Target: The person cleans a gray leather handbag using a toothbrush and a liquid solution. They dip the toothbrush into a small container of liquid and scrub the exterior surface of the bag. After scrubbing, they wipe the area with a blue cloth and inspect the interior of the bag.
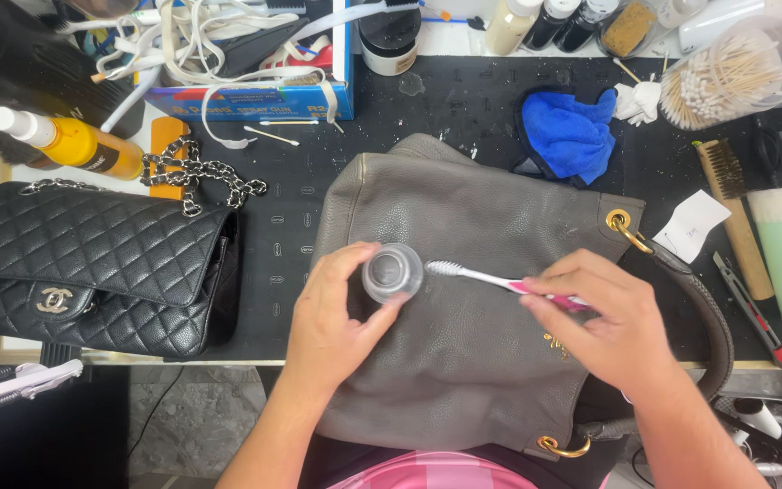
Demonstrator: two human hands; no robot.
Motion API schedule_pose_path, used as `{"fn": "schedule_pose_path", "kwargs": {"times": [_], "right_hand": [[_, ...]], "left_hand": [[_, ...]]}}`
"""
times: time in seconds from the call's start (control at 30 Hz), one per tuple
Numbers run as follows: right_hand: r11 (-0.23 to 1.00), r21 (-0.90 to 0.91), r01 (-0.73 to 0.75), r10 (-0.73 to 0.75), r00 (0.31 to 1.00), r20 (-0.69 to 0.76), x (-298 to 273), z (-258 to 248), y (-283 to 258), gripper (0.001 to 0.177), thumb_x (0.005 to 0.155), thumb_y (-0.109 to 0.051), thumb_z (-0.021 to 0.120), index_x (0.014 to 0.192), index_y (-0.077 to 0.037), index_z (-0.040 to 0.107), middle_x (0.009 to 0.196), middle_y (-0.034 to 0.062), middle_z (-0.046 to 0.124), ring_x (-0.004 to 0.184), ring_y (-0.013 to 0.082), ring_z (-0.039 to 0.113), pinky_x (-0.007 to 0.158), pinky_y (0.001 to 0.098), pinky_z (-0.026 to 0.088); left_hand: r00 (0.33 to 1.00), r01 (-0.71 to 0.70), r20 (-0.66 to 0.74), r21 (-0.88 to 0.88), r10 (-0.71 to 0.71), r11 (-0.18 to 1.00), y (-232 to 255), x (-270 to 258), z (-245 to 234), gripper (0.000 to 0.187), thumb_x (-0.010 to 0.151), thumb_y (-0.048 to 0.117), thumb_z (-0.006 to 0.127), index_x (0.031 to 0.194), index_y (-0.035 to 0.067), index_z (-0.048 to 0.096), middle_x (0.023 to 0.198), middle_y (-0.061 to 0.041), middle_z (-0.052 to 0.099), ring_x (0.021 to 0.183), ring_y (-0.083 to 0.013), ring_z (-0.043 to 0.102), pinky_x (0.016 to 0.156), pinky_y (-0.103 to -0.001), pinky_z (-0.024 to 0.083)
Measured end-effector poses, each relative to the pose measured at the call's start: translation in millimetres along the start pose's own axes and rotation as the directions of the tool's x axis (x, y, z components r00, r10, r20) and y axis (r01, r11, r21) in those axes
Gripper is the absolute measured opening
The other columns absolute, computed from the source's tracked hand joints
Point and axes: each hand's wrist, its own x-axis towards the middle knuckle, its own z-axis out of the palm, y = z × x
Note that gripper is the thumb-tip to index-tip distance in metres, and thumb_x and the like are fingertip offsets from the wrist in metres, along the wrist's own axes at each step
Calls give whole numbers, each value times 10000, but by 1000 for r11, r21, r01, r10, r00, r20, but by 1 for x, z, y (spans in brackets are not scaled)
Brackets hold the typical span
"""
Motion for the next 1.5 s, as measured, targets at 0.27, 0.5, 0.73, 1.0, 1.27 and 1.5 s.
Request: {"fn": "schedule_pose_path", "kwargs": {"times": [0.27,0.5,0.73,1.0,1.27,1.5], "right_hand": [[796,-519,311,-316,945,82,12,3,-49,103,792,-59,829,818,-66,730,855,47,683,652,224,617,575,369,474],[952,141,-270,242,951,190,10,3,9,150,774,-47,791,924,-50,780,787,24,684,652,82,607,570,234,481],[991,62,-119,106,978,178,-9,15,34,136,764,-60,814,891,-61,763,788,29,684,671,124,643,602,264,505],[999,-29,14,-9,986,169,-10,13,26,115,745,-74,819,783,-67,710,737,33,652,660,184,651,579,311,505],[990,-139,32,-30,999,22,-10,23,28,131,778,-72,813,801,-68,684,770,51,652,704,218,644,606,334,502],[984,-170,-59,67,997,42,-18,-1,34,119,766,-91,817,764,-72,699,765,39,664,697,205,662,615,326,519]], "left_hand": [[994,-108,-19,85,110,990,19,12,14,614,788,124,877,1299,86,539,1232,-131,647,1138,-343,650,965,-433,532],[995,-97,-17,30,98,995,18,11,10,616,786,137,882,1295,91,538,1227,-122,656,1124,-328,661,952,-421,544],[993,84,-91,41,-80,996,-8,4,-8,693,763,163,917,1321,38,525,1203,-152,659,1055,-286,680,920,-367,564],[986,121,-119,13,-119,993,-14,3,-10,709,761,156,921,1332,36,519,1220,-150,675,1064,-271,693,919,-358,562],[986,122,-113,13,-120,992,-14,4,-7,708,771,154,918,1342,38,515,1231,-135,686,1106,-266,695,944,-362,562],[985,144,-98,6,-143,990,-13,5,-7,696,782,158,912,1340,38,515,1236,-129,687,1119,-257,702,938,-358,569]]}}
